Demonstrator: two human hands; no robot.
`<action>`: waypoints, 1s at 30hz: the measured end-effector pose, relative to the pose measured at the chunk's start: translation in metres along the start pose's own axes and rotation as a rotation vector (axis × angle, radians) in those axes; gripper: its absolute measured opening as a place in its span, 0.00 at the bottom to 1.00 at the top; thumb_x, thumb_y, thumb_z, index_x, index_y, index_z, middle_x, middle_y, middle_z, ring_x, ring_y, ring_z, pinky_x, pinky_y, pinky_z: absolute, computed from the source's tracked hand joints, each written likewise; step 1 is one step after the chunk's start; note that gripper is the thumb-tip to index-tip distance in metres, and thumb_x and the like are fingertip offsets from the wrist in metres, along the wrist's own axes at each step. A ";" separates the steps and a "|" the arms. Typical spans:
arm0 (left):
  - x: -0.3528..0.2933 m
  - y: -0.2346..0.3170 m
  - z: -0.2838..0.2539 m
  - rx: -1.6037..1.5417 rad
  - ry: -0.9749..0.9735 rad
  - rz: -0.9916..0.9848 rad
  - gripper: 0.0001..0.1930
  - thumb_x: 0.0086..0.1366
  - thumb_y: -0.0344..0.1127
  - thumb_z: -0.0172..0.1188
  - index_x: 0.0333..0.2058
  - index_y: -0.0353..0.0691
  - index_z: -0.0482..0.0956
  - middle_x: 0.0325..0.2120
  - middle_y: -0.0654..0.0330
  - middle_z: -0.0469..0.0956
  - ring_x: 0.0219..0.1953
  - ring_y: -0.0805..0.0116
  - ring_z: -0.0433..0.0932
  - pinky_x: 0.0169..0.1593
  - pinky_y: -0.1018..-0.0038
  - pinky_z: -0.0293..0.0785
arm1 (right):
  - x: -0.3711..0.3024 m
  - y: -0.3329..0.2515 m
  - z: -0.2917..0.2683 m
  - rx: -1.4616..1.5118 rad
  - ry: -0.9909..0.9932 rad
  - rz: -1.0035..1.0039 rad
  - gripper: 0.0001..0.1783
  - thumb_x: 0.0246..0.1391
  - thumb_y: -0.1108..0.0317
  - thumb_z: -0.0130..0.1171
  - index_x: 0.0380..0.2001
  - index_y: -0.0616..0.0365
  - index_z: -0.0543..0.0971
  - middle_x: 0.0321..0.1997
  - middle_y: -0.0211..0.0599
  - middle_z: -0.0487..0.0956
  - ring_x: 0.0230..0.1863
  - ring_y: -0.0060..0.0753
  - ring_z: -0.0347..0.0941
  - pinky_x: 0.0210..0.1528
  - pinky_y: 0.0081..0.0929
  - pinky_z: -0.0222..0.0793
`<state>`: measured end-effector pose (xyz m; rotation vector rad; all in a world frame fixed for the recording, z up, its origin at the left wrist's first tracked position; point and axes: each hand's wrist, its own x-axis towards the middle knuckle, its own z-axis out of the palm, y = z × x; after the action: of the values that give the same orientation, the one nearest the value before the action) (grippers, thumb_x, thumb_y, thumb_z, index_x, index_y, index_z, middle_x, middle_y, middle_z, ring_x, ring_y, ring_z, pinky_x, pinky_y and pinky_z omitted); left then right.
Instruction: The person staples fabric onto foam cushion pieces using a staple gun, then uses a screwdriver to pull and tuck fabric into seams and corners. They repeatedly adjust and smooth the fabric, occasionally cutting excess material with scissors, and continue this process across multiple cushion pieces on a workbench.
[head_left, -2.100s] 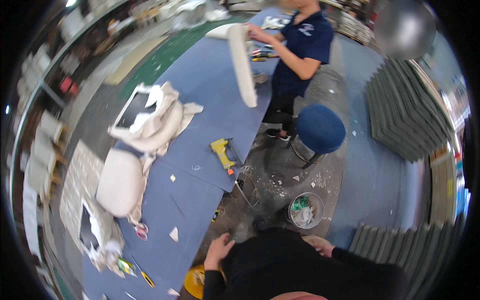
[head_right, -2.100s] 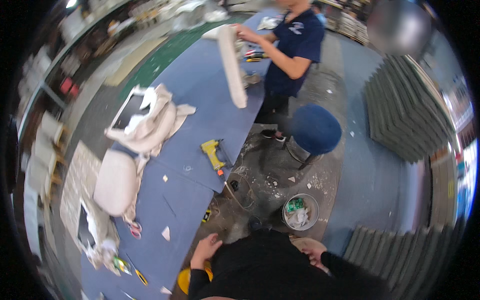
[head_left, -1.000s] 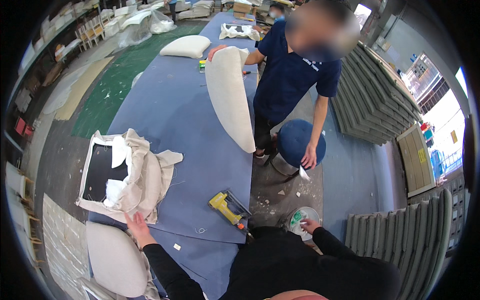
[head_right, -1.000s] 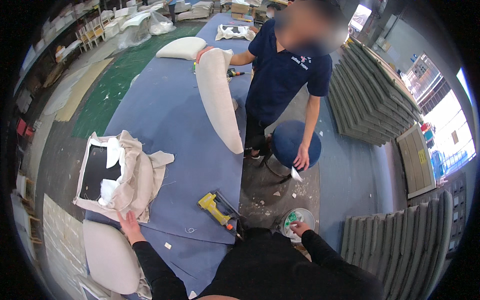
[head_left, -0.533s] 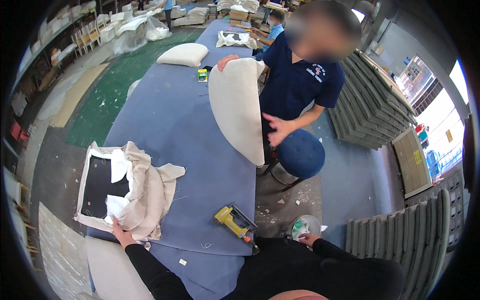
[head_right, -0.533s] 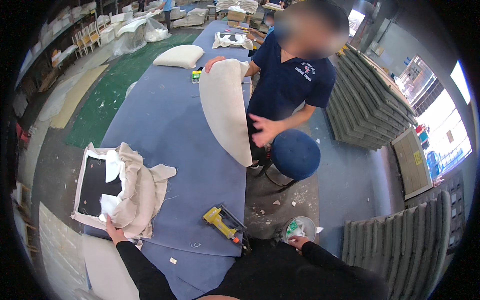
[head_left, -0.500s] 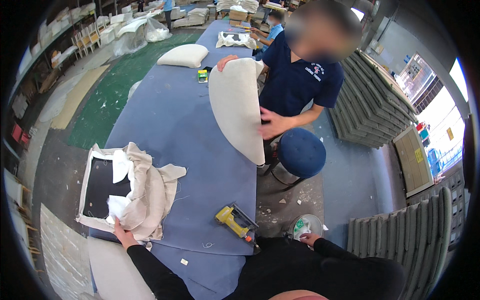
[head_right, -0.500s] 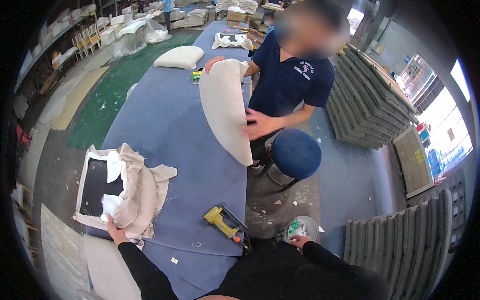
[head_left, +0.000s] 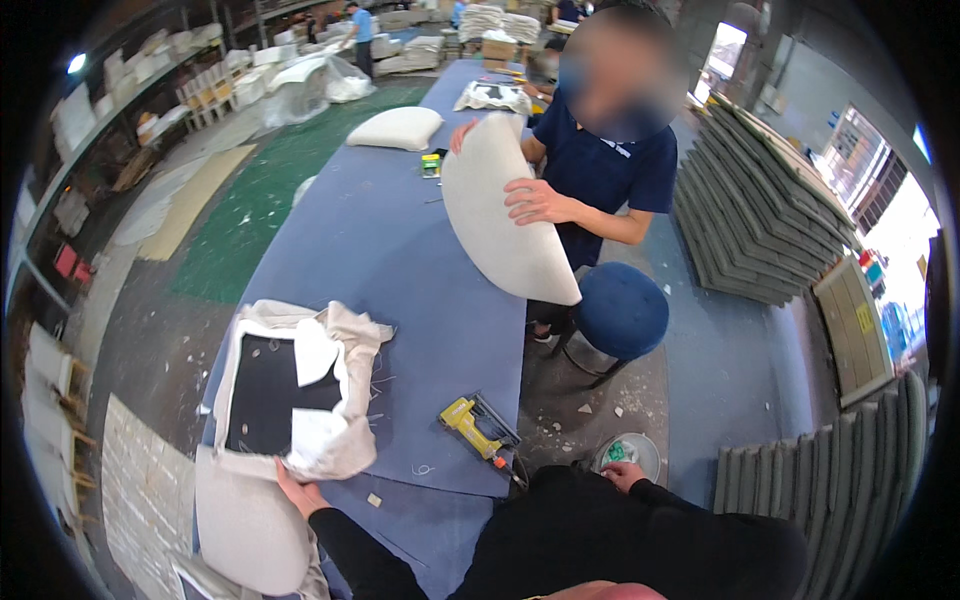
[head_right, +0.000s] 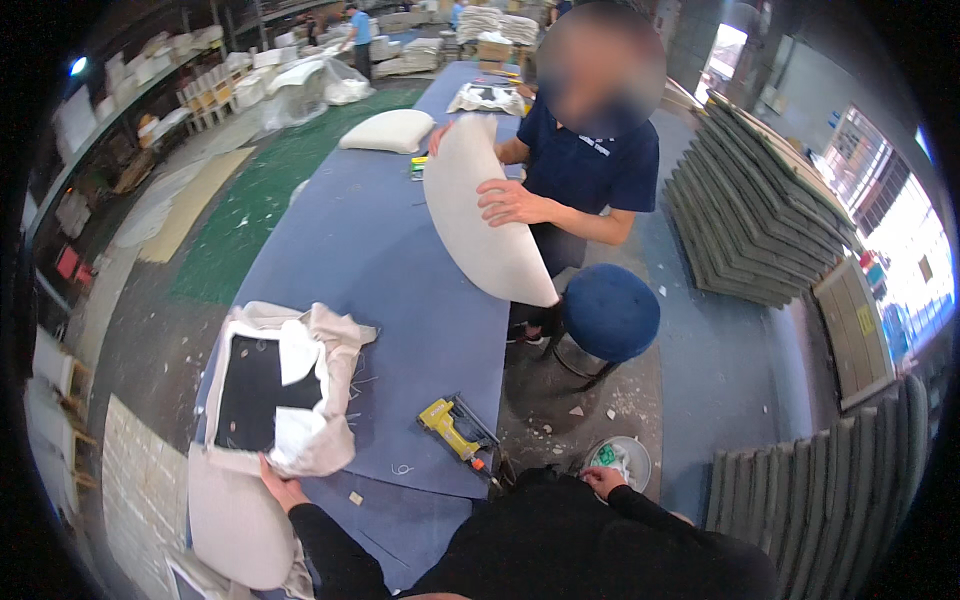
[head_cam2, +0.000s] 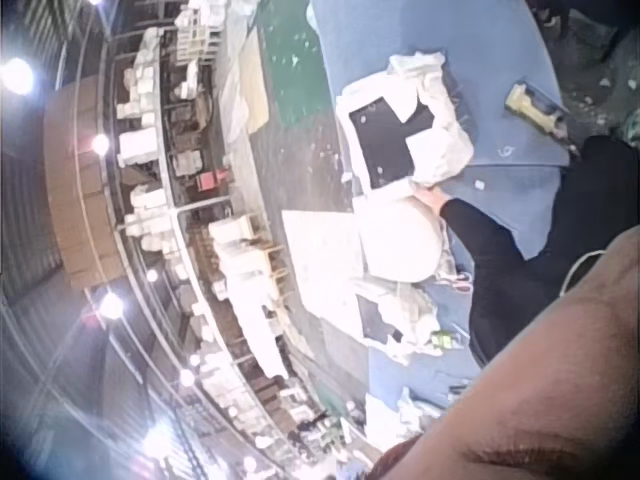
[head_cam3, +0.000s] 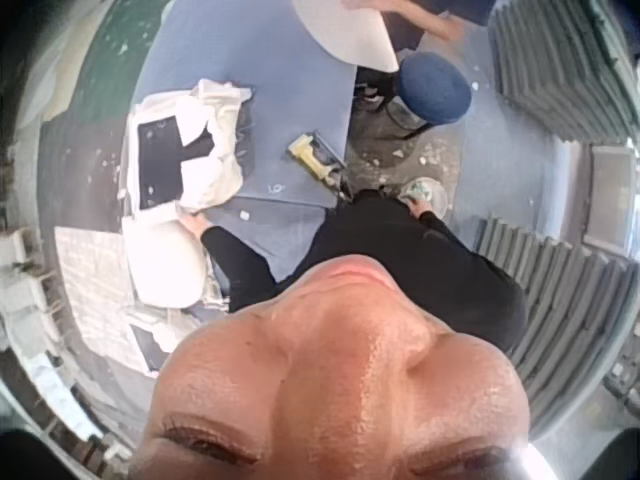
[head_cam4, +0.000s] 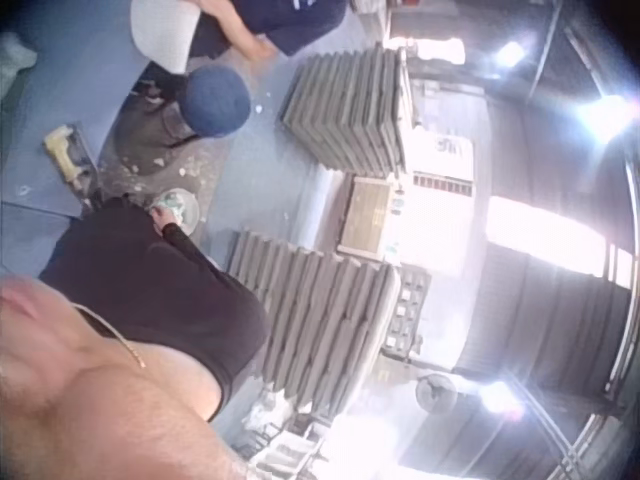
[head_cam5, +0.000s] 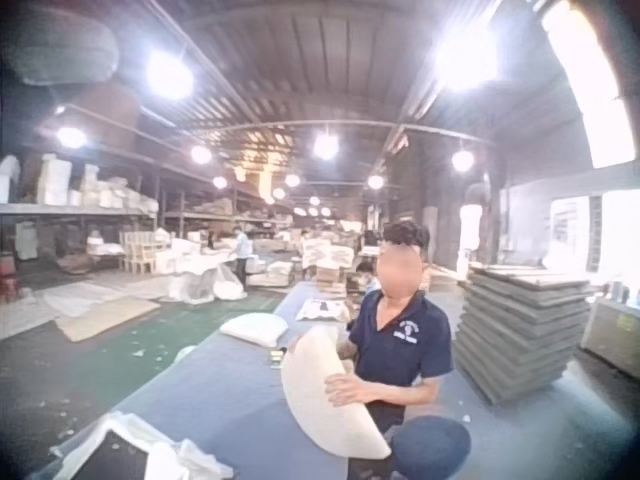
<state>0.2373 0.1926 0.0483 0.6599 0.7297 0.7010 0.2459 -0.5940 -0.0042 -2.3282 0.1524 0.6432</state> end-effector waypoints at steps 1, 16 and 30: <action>0.005 0.030 -0.005 -0.005 -0.070 -0.015 0.32 0.73 0.48 0.64 0.66 0.33 0.71 0.63 0.51 0.76 0.61 0.53 0.79 0.65 0.54 0.75 | 0.006 -0.013 0.007 0.010 -0.008 -0.046 0.13 0.69 0.64 0.58 0.51 0.53 0.87 0.40 0.40 0.89 0.42 0.35 0.87 0.48 0.34 0.80; -0.395 0.011 -0.079 0.628 0.114 0.525 0.44 0.52 0.22 0.72 0.70 0.34 0.67 0.60 0.53 0.75 0.61 0.57 0.75 0.61 0.63 0.74 | 0.149 -0.240 0.029 0.232 -0.253 -0.717 0.13 0.69 0.62 0.60 0.48 0.58 0.86 0.35 0.34 0.87 0.38 0.25 0.84 0.46 0.28 0.79; -0.517 -0.054 -0.179 0.077 0.321 0.333 0.32 0.60 0.31 0.74 0.63 0.34 0.77 0.59 0.52 0.81 0.60 0.59 0.79 0.65 0.61 0.74 | 0.022 -0.408 0.114 1.191 -1.225 -0.496 0.31 0.77 0.45 0.41 0.55 0.61 0.80 0.56 0.41 0.83 0.56 0.36 0.79 0.65 0.36 0.71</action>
<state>-0.1652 -0.1792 0.0923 0.7575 0.9565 1.1063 0.3334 -0.2136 0.1609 -0.5697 -0.4705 1.1494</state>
